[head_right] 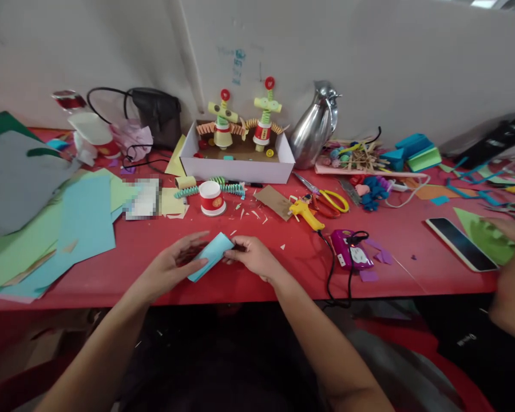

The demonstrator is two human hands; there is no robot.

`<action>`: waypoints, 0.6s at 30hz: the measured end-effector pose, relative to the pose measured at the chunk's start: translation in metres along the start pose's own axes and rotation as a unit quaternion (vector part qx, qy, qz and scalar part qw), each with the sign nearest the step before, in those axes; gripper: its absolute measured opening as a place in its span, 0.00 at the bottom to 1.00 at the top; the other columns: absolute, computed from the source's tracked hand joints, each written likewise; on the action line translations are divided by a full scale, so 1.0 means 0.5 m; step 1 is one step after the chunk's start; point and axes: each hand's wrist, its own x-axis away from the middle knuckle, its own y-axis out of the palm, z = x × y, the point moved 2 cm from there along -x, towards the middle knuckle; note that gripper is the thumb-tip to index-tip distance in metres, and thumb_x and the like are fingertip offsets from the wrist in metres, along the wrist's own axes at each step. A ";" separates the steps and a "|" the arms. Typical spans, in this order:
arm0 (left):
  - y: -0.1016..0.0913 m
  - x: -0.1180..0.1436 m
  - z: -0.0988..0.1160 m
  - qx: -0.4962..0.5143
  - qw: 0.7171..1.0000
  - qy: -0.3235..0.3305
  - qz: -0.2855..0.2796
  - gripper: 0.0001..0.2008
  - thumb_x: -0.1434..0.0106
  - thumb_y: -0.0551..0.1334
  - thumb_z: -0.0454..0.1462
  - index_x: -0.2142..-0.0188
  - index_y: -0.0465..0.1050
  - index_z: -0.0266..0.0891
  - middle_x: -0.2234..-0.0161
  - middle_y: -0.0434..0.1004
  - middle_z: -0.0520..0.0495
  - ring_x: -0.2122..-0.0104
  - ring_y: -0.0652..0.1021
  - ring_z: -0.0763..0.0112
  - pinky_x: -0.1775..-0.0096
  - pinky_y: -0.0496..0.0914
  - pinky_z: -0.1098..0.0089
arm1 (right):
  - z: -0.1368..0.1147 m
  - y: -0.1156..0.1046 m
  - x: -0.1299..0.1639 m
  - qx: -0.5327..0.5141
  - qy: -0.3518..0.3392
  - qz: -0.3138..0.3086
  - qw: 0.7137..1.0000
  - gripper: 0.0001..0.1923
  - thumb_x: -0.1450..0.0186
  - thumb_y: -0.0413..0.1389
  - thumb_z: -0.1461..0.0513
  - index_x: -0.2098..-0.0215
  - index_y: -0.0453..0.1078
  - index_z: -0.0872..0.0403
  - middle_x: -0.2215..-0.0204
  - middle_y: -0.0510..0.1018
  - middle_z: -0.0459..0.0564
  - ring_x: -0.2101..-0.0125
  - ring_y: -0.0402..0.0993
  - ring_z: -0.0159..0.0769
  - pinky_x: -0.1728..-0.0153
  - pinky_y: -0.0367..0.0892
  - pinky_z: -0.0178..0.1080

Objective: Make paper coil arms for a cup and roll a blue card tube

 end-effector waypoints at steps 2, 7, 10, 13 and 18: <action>0.008 -0.005 -0.008 -0.017 0.999 0.013 -0.028 0.27 0.40 0.66 0.45 0.42 0.70 0.42 0.45 0.76 0.41 0.47 0.76 0.56 0.45 0.70 0.57 | 0.002 -0.001 -0.002 -0.002 0.011 0.000 1.000 0.15 0.45 0.67 0.53 0.67 0.75 0.55 0.72 0.80 0.46 0.69 0.77 0.33 0.60 0.73 0.40; 0.017 -0.007 -0.024 -0.033 0.999 0.018 -0.020 0.24 0.38 0.63 0.43 0.42 0.70 0.42 0.46 0.77 0.43 0.48 0.77 0.58 0.46 0.71 0.59 | 0.000 -0.004 -0.002 -0.015 0.031 -0.006 0.999 0.15 0.46 0.68 0.55 0.65 0.76 0.55 0.70 0.80 0.46 0.67 0.78 0.34 0.59 0.74 0.40; 0.017 -0.007 -0.025 -0.062 0.998 0.012 -0.001 0.24 0.38 0.63 0.43 0.43 0.72 0.42 0.47 0.78 0.44 0.49 0.78 0.59 0.48 0.72 0.60 | 0.000 -0.006 -0.003 -0.006 0.040 -0.006 0.999 0.14 0.46 0.67 0.57 0.64 0.76 0.54 0.68 0.80 0.46 0.66 0.78 0.33 0.58 0.74 0.41; 0.019 -0.005 -0.020 -0.103 0.994 0.013 0.021 0.23 0.39 0.63 0.42 0.44 0.72 0.45 0.47 0.79 0.47 0.49 0.78 0.59 0.48 0.72 0.62 | 0.004 -0.003 -0.008 0.009 0.045 -0.007 0.999 0.13 0.45 0.66 0.58 0.63 0.75 0.54 0.67 0.80 0.46 0.66 0.78 0.33 0.56 0.74 0.41; 0.024 0.001 -0.010 -0.168 0.984 0.028 0.042 0.24 0.40 0.63 0.40 0.44 0.72 0.49 0.48 0.79 0.51 0.50 0.79 0.62 0.50 0.72 0.65 | -0.011 0.002 -0.003 0.153 0.029 -0.002 0.988 0.09 0.39 0.59 0.60 0.60 0.72 0.52 0.67 0.81 0.46 0.67 0.79 0.34 0.60 0.75 0.40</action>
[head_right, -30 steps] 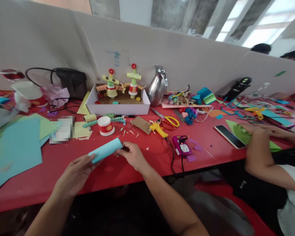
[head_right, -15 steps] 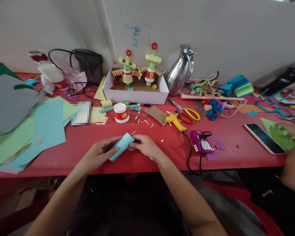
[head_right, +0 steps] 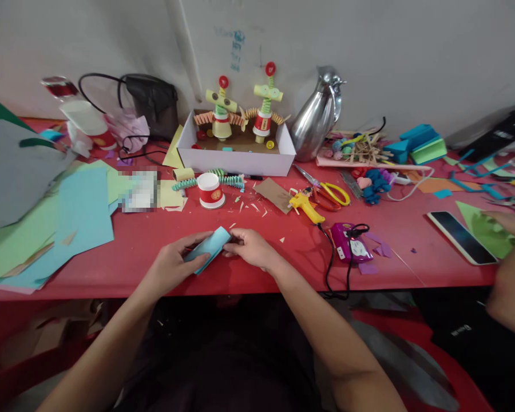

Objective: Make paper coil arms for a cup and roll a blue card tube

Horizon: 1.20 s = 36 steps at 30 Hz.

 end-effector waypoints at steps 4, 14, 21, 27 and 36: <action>0.000 0.000 0.004 -0.039 0.999 0.005 0.010 0.23 0.41 0.62 0.40 0.44 0.73 0.46 0.48 0.79 0.50 0.50 0.79 0.61 0.50 0.72 0.66 | -0.028 -0.105 0.032 0.226 -0.019 0.182 0.957 0.17 0.36 0.57 0.60 0.49 0.67 0.51 0.61 0.80 0.52 0.60 0.77 0.40 0.54 0.71 0.45; 0.001 -0.003 0.009 -0.065 0.998 -0.005 0.008 0.24 0.40 0.61 0.42 0.44 0.73 0.45 0.47 0.79 0.49 0.49 0.78 0.58 0.49 0.72 0.63 | 0.028 -0.336 0.043 0.583 0.208 0.297 0.726 0.21 0.41 0.54 0.66 0.50 0.65 0.64 0.58 0.77 0.68 0.57 0.75 0.53 0.60 0.66 0.46; -0.005 -0.004 0.014 -0.060 0.998 -0.004 -0.001 0.24 0.42 0.62 0.40 0.44 0.74 0.45 0.47 0.79 0.50 0.49 0.78 0.57 0.48 0.72 0.63 | -0.039 -0.279 0.090 0.551 0.102 0.389 0.732 0.24 0.38 0.55 0.59 0.46 0.65 0.62 0.62 0.79 0.65 0.62 0.76 0.53 0.64 0.66 0.46; -0.007 -0.006 0.006 -0.059 0.998 -0.001 -0.006 0.25 0.41 0.62 0.41 0.44 0.74 0.45 0.47 0.79 0.49 0.51 0.79 0.58 0.49 0.71 0.64 | -0.033 -0.153 0.200 0.183 0.005 0.242 0.953 0.21 0.36 0.55 0.46 0.57 0.73 0.53 0.71 0.78 0.50 0.75 0.71 0.36 0.73 0.67 0.38; -0.005 -0.011 -0.005 -0.042 0.999 0.018 -0.015 0.25 0.42 0.63 0.40 0.43 0.73 0.47 0.46 0.78 0.50 0.49 0.78 0.57 0.47 0.70 0.63 | -0.008 -0.026 0.213 0.123 0.046 0.072 0.989 0.17 0.34 0.52 0.47 0.69 0.68 0.52 0.81 0.68 0.44 0.81 0.65 0.32 0.79 0.62 0.35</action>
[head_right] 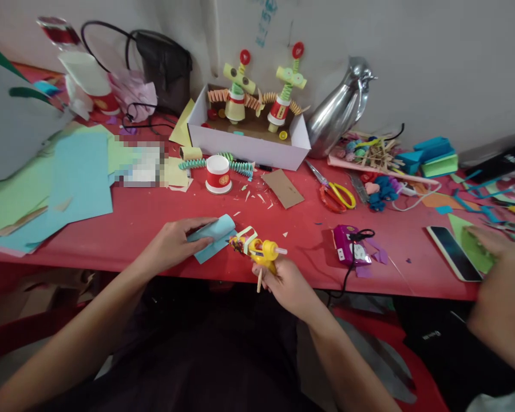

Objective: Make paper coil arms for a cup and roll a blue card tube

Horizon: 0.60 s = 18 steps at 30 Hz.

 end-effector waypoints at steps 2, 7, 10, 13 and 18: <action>0.001 0.000 0.000 0.003 1.000 0.001 0.000 0.25 0.41 0.63 0.41 0.43 0.73 0.48 0.46 0.78 0.51 0.50 0.78 0.57 0.48 0.71 0.64 | -0.006 0.002 -0.011 0.056 -0.015 0.015 0.998 0.17 0.33 0.51 0.48 0.68 0.69 0.52 0.78 0.73 0.47 0.77 0.70 0.36 0.75 0.65 0.37; 0.000 0.002 0.004 -0.001 1.000 0.009 0.006 0.24 0.42 0.63 0.40 0.45 0.74 0.47 0.48 0.80 0.51 0.52 0.80 0.58 0.50 0.72 0.65 | -0.029 0.001 -0.022 0.179 -0.057 0.039 0.981 0.17 0.30 0.50 0.51 0.55 0.71 0.53 0.59 0.80 0.56 0.59 0.77 0.47 0.59 0.69 0.44; 0.000 0.001 0.004 0.003 1.000 0.009 0.007 0.24 0.41 0.63 0.40 0.45 0.74 0.46 0.48 0.80 0.50 0.53 0.80 0.59 0.50 0.72 0.65 | -0.032 0.000 -0.019 0.229 -0.039 0.064 0.971 0.20 0.30 0.50 0.49 0.53 0.71 0.55 0.58 0.80 0.60 0.57 0.77 0.52 0.59 0.69 0.46; 0.002 0.001 0.004 0.010 1.000 -0.002 0.011 0.24 0.41 0.63 0.42 0.45 0.74 0.44 0.47 0.79 0.49 0.51 0.79 0.57 0.48 0.71 0.64 | -0.034 0.004 -0.017 0.237 -0.040 0.052 0.969 0.20 0.30 0.50 0.49 0.52 0.72 0.53 0.56 0.80 0.59 0.56 0.78 0.53 0.58 0.69 0.46; 0.004 0.000 0.006 -0.003 1.000 -0.011 0.012 0.24 0.41 0.62 0.43 0.45 0.75 0.46 0.49 0.80 0.49 0.52 0.79 0.57 0.49 0.71 0.64 | -0.044 0.002 -0.022 0.219 -0.042 0.050 0.974 0.19 0.30 0.50 0.49 0.50 0.72 0.51 0.56 0.81 0.57 0.56 0.78 0.52 0.57 0.70 0.46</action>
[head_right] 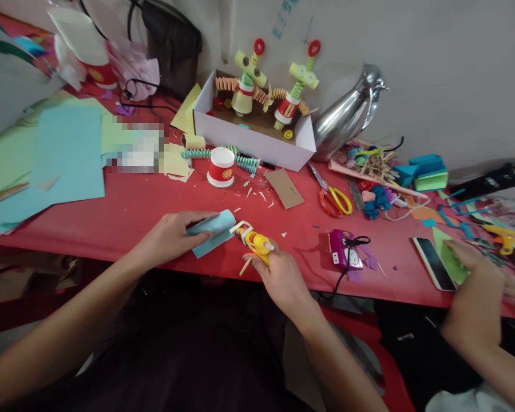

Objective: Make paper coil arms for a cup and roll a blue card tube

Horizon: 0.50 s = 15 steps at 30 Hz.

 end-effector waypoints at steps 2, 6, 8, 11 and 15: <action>0.000 0.000 0.001 0.000 1.000 0.002 0.001 0.23 0.41 0.62 0.44 0.46 0.75 0.46 0.49 0.80 0.49 0.52 0.80 0.56 0.50 0.71 0.64 | -0.004 -0.003 -0.002 -0.010 -0.005 -0.004 1.000 0.19 0.30 0.50 0.49 0.50 0.72 0.51 0.56 0.81 0.57 0.55 0.78 0.52 0.57 0.69 0.46; 0.000 0.000 0.002 -0.003 1.000 0.005 0.005 0.23 0.41 0.63 0.43 0.46 0.76 0.46 0.50 0.81 0.49 0.53 0.80 0.56 0.51 0.72 0.64 | -0.007 -0.005 -0.002 -0.010 0.002 -0.021 1.000 0.20 0.30 0.49 0.48 0.53 0.73 0.51 0.58 0.82 0.57 0.56 0.79 0.51 0.60 0.69 0.43; 0.000 -0.001 0.001 -0.007 1.000 0.008 0.005 0.23 0.41 0.63 0.42 0.46 0.76 0.46 0.50 0.81 0.49 0.52 0.80 0.56 0.51 0.71 0.65 | -0.008 -0.004 -0.001 -0.007 0.011 -0.033 0.999 0.20 0.30 0.49 0.47 0.56 0.73 0.52 0.61 0.82 0.57 0.60 0.79 0.49 0.63 0.68 0.42; 0.000 -0.001 0.002 -0.010 1.000 0.003 0.002 0.23 0.42 0.64 0.42 0.46 0.76 0.44 0.49 0.80 0.49 0.52 0.80 0.56 0.50 0.71 0.64 | -0.013 0.002 0.003 -0.012 0.011 -0.056 0.998 0.21 0.30 0.48 0.47 0.59 0.73 0.53 0.68 0.81 0.55 0.65 0.78 0.47 0.66 0.67 0.41; 0.001 0.002 0.010 -0.011 1.000 0.001 -0.005 0.23 0.40 0.62 0.40 0.45 0.75 0.41 0.49 0.80 0.48 0.52 0.79 0.57 0.49 0.70 0.64 | -0.027 0.012 0.014 -0.024 0.015 -0.069 0.997 0.22 0.31 0.48 0.45 0.59 0.73 0.53 0.72 0.79 0.53 0.69 0.76 0.46 0.66 0.66 0.42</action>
